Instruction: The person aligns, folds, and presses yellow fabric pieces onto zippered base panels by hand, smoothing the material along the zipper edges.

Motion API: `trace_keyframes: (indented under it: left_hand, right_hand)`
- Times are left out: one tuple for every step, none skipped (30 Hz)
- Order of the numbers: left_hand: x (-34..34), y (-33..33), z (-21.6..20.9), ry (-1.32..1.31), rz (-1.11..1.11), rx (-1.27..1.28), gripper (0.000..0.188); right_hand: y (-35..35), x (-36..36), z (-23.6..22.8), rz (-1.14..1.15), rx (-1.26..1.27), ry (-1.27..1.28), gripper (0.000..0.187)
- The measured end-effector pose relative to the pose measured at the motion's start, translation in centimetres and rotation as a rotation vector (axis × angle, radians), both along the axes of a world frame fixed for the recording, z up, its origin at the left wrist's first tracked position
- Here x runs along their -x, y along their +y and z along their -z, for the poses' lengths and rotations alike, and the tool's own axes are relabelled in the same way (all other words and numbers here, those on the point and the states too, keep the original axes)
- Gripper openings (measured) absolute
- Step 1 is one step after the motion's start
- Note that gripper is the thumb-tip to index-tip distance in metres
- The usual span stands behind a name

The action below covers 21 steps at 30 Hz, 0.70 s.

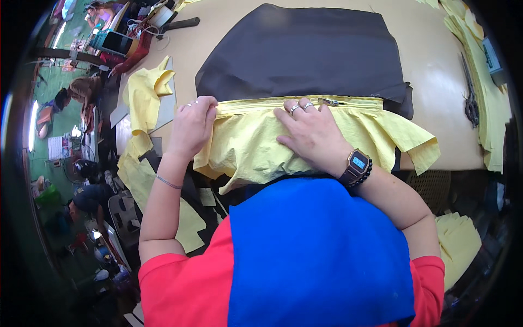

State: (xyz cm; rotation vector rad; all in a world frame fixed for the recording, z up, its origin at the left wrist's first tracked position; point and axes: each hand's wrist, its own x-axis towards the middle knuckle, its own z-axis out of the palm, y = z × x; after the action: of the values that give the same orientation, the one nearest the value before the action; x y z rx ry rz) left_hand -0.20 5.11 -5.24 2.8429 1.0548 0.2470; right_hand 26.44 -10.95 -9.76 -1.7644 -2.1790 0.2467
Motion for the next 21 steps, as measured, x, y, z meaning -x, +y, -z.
trace_keyframes:
  left_hand:
    - [-0.2,-0.6,-0.4,-0.003,-0.04,0.076,0.017]
    - [-0.5,-1.2,-0.8,-0.015,-0.056,0.077,0.017]
    - [-0.7,-1.9,-1.1,0.025,-0.003,0.016,0.019]
    - [-0.8,-2.5,-0.8,0.062,0.049,-0.04,0.02]
    - [-0.7,-2.7,-0.3,0.054,0.06,-0.056,0.021]
    - [-0.8,-2.9,0.1,0.025,0.03,-0.051,0.021]
    - [-0.8,-3.3,0.3,0.032,0.049,-0.079,0.019]
    - [-0.7,-3.5,0.5,0.039,0.068,-0.107,0.018]
    - [-0.6,-3.6,0.7,0.044,0.054,-0.109,0.015]
    - [-0.5,-3.9,0.8,0.021,0.025,-0.107,0.015]
    - [-0.5,-4.2,0.7,-0.076,-0.001,-0.011,0.014]
    - [-0.4,-4.3,0.5,-0.172,-0.016,0.085,0.013]
    - [-0.3,-4.5,0.3,-0.199,-0.036,0.206,0.016]
    - [-0.5,-4.4,0.0,-0.216,-0.048,0.208,0.016]
    - [-0.6,-4.6,-0.3,-0.257,-0.123,0.388,0.02]
    - [-0.7,-4.6,-0.3,-0.298,-0.194,0.568,0.023]
    - [-0.7,-4.5,0.1,-0.319,-0.183,0.531,0.029]
    - [-1.1,-4.8,-0.2,-0.337,-0.191,0.534,0.029]
    - [-2.0,-4.8,-1.1,-0.257,-0.198,0.462,0.031]
    - [-2.8,-4.8,-1.4,-0.175,-0.205,0.39,0.033]
    - [-3.3,-5.0,-1.1,-0.159,-0.182,0.303,0.033]
  right_hand:
    - [0.0,0.0,0.3,0.009,0.0,-0.007,0.054]
    - [0.1,0.1,0.4,0.016,0.0,-0.015,0.054]
    - [0.3,0.2,0.3,0.012,0.004,-0.018,0.056]
    - [0.3,0.2,0.2,-0.019,0.003,-0.044,0.056]
    - [0.3,0.2,0.0,-0.004,-0.002,-0.013,0.057]
    - [0.2,0.2,-0.1,0.012,-0.001,0.016,0.057]
    - [0.2,0.2,-0.3,0.009,-0.022,0.003,0.056]
    - [0.1,0.2,-0.4,-0.026,-0.017,-0.022,0.056]
    - [0.2,0.3,-0.6,-0.02,-0.019,-0.001,0.056]
    - [0.3,0.2,-0.6,-0.009,-0.021,0.021,0.056]
    - [0.2,0.1,-0.3,-0.016,-0.049,0.035,0.056]
    - [0.1,0.1,-0.2,-0.035,-0.045,0.016,0.056]
    - [0.1,0.1,-0.2,-0.032,-0.045,0.026,0.056]
    - [0.1,0.1,-0.2,-0.026,-0.045,0.037,0.056]
    - [0.1,0.1,-0.8,-0.035,-0.023,0.007,0.057]
    - [0.0,0.1,-0.8,-0.051,-0.017,-0.005,0.057]
    - [0.0,0.1,-0.6,-0.056,-0.021,0.018,0.058]
    - [0.1,0.1,-0.6,-0.06,-0.028,0.038,0.06]
    - [0.2,-0.1,-0.6,-0.067,-0.027,0.027,0.06]
    - [0.2,-0.1,-0.6,-0.054,-0.026,0.032,0.058]
    - [0.1,-0.1,-0.6,-0.041,-0.025,0.04,0.057]
